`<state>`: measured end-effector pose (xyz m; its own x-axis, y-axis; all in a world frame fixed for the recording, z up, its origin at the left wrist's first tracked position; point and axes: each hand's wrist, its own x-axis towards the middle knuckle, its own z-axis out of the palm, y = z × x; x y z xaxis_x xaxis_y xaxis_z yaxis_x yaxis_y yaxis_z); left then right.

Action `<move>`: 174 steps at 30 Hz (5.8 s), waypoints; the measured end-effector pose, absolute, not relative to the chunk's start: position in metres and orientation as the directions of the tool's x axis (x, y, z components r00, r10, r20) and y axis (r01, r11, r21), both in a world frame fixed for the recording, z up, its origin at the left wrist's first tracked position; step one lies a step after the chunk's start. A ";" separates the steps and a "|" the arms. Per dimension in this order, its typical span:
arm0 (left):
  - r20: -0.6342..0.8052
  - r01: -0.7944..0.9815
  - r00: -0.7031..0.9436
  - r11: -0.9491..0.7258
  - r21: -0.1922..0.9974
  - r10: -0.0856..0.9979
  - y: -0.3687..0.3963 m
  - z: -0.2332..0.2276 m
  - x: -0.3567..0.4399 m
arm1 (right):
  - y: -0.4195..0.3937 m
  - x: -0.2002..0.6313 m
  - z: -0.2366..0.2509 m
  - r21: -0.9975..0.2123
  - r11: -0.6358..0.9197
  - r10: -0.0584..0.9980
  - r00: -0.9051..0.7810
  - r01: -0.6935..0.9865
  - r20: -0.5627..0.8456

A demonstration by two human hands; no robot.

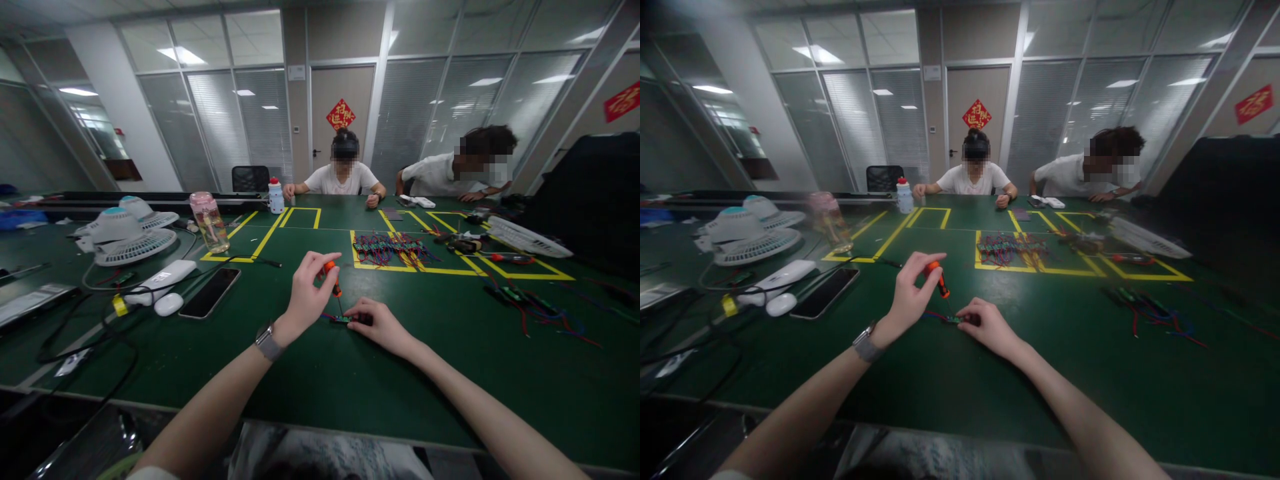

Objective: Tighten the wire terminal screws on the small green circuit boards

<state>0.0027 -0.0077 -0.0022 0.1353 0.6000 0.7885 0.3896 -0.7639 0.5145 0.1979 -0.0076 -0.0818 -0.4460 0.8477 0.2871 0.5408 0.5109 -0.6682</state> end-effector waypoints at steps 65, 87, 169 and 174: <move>0.778 0.448 0.216 -0.768 0.458 0.590 -0.010 -0.004 0.004 | -0.009 0.197 -0.080 -0.655 0.525 0.839 -0.460 0.544 0.291; 0.733 0.422 0.235 -0.746 0.515 0.638 -0.011 -0.004 0.004 | -0.009 0.197 -0.079 -0.644 0.531 0.837 -0.459 0.551 0.298; 0.771 0.397 0.145 -0.750 0.529 0.620 -0.009 -0.008 0.006 | -0.009 0.197 -0.080 -0.653 0.527 0.838 -0.464 0.544 0.289; 0.757 0.402 0.158 -0.742 0.537 0.634 -0.011 -0.008 0.004 | -0.009 0.197 -0.080 -0.646 0.528 0.838 -0.463 0.551 0.290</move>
<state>0.0044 -0.0105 -0.0081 0.1577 0.6336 0.7574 0.4019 -0.7418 0.5368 0.1973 -0.0089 -0.0798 -0.4627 0.8376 0.2902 0.5508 0.5282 -0.6463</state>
